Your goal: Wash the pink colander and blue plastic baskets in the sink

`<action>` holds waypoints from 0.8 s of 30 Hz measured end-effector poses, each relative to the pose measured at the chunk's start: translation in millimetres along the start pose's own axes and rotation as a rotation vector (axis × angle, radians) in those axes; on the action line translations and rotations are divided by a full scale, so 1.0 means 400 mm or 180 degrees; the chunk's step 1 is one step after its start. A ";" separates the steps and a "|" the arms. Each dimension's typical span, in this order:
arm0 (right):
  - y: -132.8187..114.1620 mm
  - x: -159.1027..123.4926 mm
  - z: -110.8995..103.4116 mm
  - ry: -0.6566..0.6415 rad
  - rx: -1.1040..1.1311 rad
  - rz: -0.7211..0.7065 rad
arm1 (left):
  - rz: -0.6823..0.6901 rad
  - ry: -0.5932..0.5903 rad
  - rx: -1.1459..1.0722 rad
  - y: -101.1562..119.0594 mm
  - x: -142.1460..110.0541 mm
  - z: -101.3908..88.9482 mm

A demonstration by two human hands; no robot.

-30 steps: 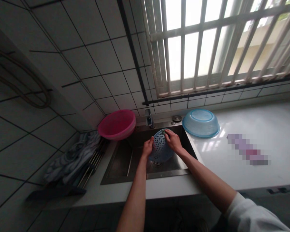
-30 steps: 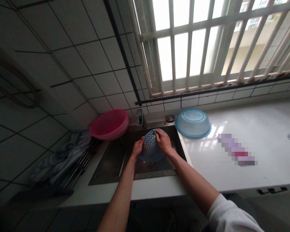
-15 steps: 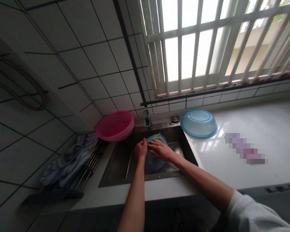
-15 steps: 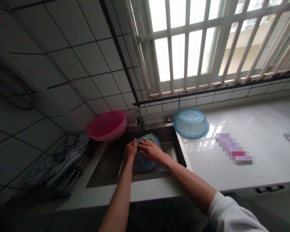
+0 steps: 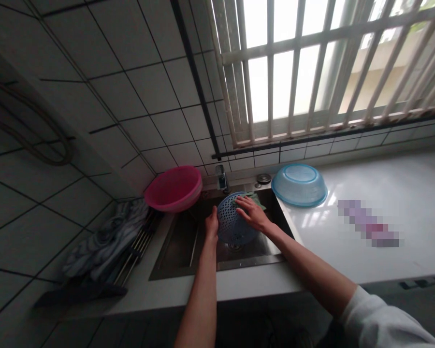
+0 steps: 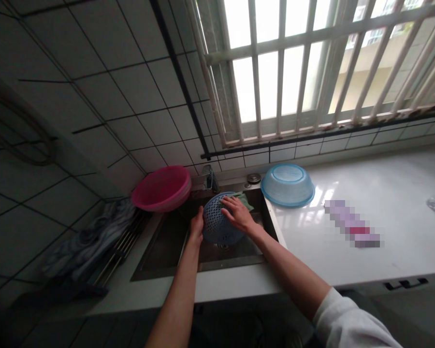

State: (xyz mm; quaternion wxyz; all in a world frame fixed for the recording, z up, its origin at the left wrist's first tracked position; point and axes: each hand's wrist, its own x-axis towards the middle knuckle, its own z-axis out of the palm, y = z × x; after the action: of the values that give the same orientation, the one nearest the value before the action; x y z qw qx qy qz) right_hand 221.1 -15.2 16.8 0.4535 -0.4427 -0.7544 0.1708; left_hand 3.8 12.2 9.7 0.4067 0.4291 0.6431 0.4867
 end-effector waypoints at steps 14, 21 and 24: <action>-0.131 -0.027 0.046 -0.1067 -0.0335 -0.1310 | 0.0824 -0.0404 0.0492 0.014 0.008 0.011; -0.012 -0.012 0.028 -0.0399 0.0070 -0.0274 | 0.0468 -0.0387 0.0043 0.025 -0.010 0.012; 0.066 -0.010 0.014 -0.0059 0.0253 0.0691 | 0.0034 -0.0086 -0.0084 0.026 -0.009 -0.003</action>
State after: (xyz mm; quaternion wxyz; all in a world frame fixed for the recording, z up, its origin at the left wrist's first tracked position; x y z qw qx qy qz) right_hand 230.8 -3.1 -5.6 0.4425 -0.5020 -0.6988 0.2527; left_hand 5.4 10.2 20.5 0.4184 0.4338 0.6287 0.4914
